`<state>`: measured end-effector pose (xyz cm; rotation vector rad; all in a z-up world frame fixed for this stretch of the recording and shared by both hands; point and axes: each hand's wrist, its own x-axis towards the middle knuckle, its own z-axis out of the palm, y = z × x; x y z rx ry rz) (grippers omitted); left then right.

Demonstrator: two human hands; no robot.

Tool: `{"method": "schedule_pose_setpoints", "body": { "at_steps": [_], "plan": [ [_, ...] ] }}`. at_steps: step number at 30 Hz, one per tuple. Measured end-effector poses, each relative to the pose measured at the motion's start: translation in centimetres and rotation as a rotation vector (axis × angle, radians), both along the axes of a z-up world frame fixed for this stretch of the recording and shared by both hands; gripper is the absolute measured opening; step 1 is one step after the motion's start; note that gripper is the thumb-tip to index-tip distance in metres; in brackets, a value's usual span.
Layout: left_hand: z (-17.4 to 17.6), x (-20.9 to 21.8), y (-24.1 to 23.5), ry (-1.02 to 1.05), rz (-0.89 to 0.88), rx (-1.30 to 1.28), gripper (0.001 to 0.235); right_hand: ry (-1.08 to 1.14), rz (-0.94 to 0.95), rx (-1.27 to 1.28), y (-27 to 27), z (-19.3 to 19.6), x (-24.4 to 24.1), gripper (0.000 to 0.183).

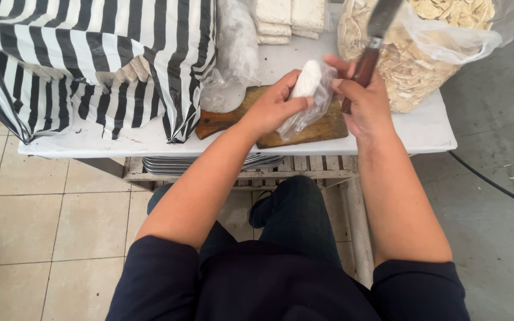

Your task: The person slices a white block of food into thin pieces on a wooden cutting board using a knife. The slices are then transferred into a large plastic bag. The person repeats the slicing process with another block of food.

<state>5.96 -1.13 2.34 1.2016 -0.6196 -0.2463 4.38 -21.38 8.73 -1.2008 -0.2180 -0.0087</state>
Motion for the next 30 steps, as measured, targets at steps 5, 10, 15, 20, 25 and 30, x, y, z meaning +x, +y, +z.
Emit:
{"method": "schedule_pose_setpoints", "body": {
  "at_steps": [5, 10, 15, 20, 25, 30],
  "plan": [
    [1.4, -0.7, 1.2, -0.21, 0.153, 0.312, 0.045, 0.018, -0.006, -0.048, 0.6, -0.7, 0.6, 0.027],
    [2.5, -1.1, 1.2, -0.2, 0.345, 0.525, 0.049, -0.065, -0.08, -0.084, 0.9, -1.1, 0.9, 0.032],
    [2.4, -0.8, 0.7, -0.151, 0.474, 0.621, 0.047, -0.1, -0.118, -0.069, 1.3, -1.7, 0.7, 0.032],
    [1.0, 0.0, 0.0, -0.117, 0.578, 0.567, 0.049, -0.107, -0.132, -0.051, 1.1, -2.2, 0.5, 0.033],
    [-0.1, 1.4, -0.1, 0.102, 0.327, 0.208, 0.043, -0.096, -0.133, -0.046, 0.5, -2.7, 0.5, 0.032],
    [-1.7, 2.3, -0.2, 0.434, 0.043, -0.234, 0.026, -0.086, -0.15, -0.079, 0.2, -3.6, 0.5, 0.032]
  ]
}}
